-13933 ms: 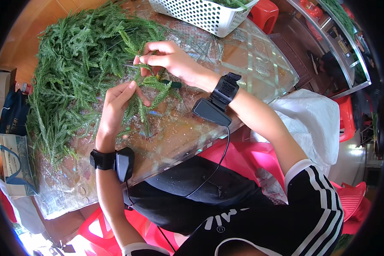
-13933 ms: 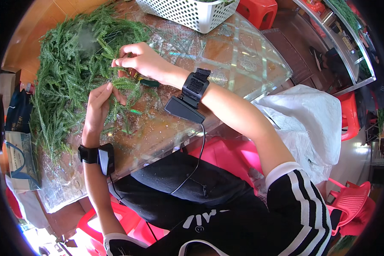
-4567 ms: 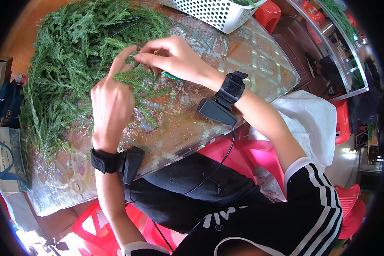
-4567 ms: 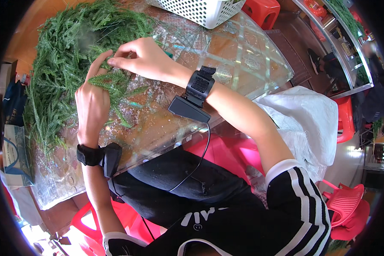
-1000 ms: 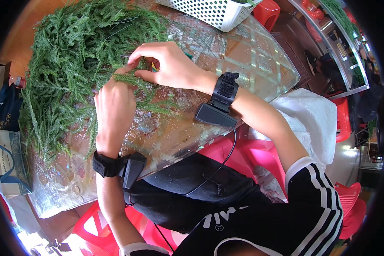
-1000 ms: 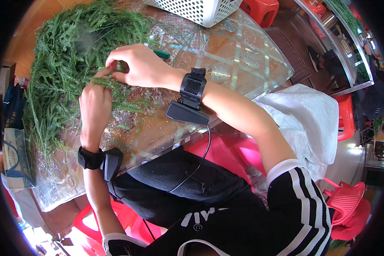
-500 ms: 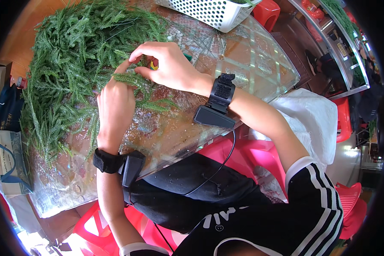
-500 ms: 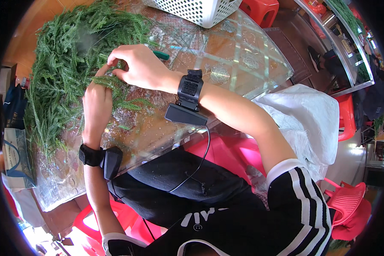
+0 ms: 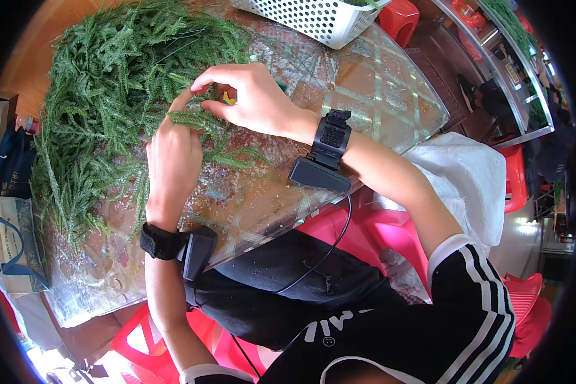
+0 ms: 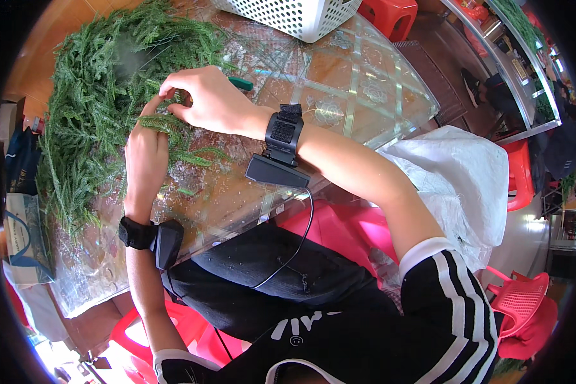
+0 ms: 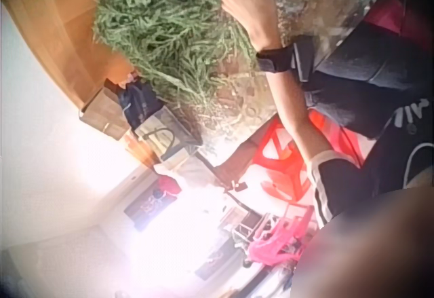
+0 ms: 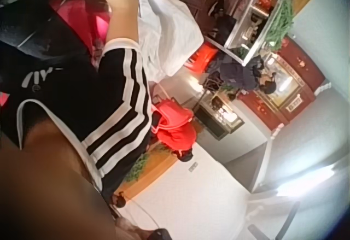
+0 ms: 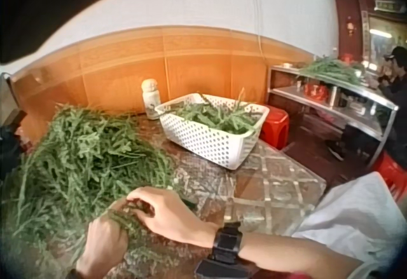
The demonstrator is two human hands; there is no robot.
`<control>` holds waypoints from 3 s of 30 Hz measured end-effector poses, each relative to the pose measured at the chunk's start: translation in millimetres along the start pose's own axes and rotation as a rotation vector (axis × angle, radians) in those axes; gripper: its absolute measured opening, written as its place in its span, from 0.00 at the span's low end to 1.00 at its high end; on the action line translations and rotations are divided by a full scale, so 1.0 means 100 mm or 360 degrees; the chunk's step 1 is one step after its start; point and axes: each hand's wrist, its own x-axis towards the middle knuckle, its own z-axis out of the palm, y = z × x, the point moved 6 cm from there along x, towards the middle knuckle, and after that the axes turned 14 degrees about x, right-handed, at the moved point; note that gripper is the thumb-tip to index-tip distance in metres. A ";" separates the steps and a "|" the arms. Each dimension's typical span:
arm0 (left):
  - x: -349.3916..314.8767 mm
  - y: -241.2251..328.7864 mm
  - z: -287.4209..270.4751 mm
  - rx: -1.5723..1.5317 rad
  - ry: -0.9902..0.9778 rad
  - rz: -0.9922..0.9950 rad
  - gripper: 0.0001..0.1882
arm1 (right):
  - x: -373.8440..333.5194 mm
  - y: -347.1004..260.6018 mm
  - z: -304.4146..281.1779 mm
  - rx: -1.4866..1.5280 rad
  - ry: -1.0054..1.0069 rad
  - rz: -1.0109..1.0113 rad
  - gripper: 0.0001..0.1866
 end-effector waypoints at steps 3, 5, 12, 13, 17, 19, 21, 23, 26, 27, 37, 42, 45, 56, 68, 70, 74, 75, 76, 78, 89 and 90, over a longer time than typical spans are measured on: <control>0.00 -0.01 0.01 -0.0015 -0.0032 -0.0024 0.07 | 0.00 0.01 0.00 -0.0010 -0.0031 0.0073 0.15; 0.00 0.00 0.01 -0.0025 -0.0021 -0.0006 0.07 | 0.00 0.02 0.00 0.0009 -0.0038 0.0084 0.15; 0.01 -0.01 0.00 -0.0109 0.0045 -0.0041 0.11 | 0.00 0.03 0.01 0.0013 -0.0033 0.0004 0.15; 0.01 0.00 0.01 -0.0117 -0.0012 -0.0039 0.14 | 0.00 0.03 0.00 0.0011 -0.0038 0.0025 0.14; 0.01 0.03 -0.01 -0.0122 -0.0055 -0.0022 0.17 | -0.01 0.04 0.00 0.0012 -0.0057 0.0080 0.14; 0.01 0.01 0.00 -0.0114 -0.0038 -0.0010 0.18 | -0.01 0.04 0.01 0.0021 -0.0070 0.0109 0.14; 0.00 0.00 0.01 -0.0081 -0.0010 0.0019 0.18 | -0.01 0.04 0.02 0.0011 -0.0081 0.0113 0.14; -0.01 0.00 0.02 -0.0052 0.0017 0.0051 0.18 | -0.01 0.04 0.02 -0.0004 -0.0091 0.0120 0.13; 0.01 0.00 0.03 -0.0065 -0.0050 0.0016 0.17 | -0.02 0.05 0.02 -0.0007 -0.0087 0.0080 0.13; 0.01 -0.02 0.05 -0.0076 -0.0117 -0.0020 0.16 | -0.01 0.03 0.03 -0.0010 -0.0084 0.0037 0.13; -0.04 0.04 0.12 0.0071 -0.0108 0.0090 0.12 | -0.08 0.08 0.12 0.0008 -0.0317 0.0241 0.12; -0.04 0.12 0.06 0.0077 -0.0122 0.0112 0.11 | -0.09 0.07 0.13 -0.0002 -0.0371 0.0232 0.12; -0.05 0.12 0.05 0.0068 -0.0105 0.0097 0.11 | -0.09 0.07 0.14 -0.0007 -0.0392 0.0255 0.11; -0.04 0.06 0.07 0.0163 -0.0015 0.0162 0.06 | -0.06 0.10 0.10 0.0064 -0.0233 0.0257 0.12; -0.02 0.05 -0.10 0.0229 0.0200 0.0092 0.05 | 0.00 0.00 0.03 0.0110 -0.0224 0.0153 0.14; -0.02 0.04 -0.11 0.0211 0.0204 0.0074 0.05 | 0.00 0.01 0.05 0.0085 -0.0239 0.0190 0.13; -0.01 0.02 -0.10 0.0209 0.0220 0.0078 0.06 | 0.00 0.03 0.05 0.0054 -0.0252 0.0247 0.13; -0.01 0.02 -0.10 0.0225 0.0233 0.0099 0.05 | 0.00 0.03 0.05 0.0049 -0.0251 0.0266 0.13; -0.02 0.01 -0.09 0.0226 0.0233 0.0099 0.05 | 0.00 0.02 0.05 0.0050 -0.0251 0.0265 0.13; -0.02 0.00 -0.07 0.0236 0.0225 0.0085 0.05 | 0.00 0.02 0.05 0.0084 -0.0252 0.0284 0.13; 0.00 0.04 -0.05 0.0255 0.0237 0.0135 0.06 | 0.01 0.02 0.03 0.0048 -0.0196 0.0206 0.13; 0.00 0.05 -0.06 0.0254 0.0237 0.0137 0.06 | 0.01 0.02 0.03 0.0047 -0.0194 0.0206 0.13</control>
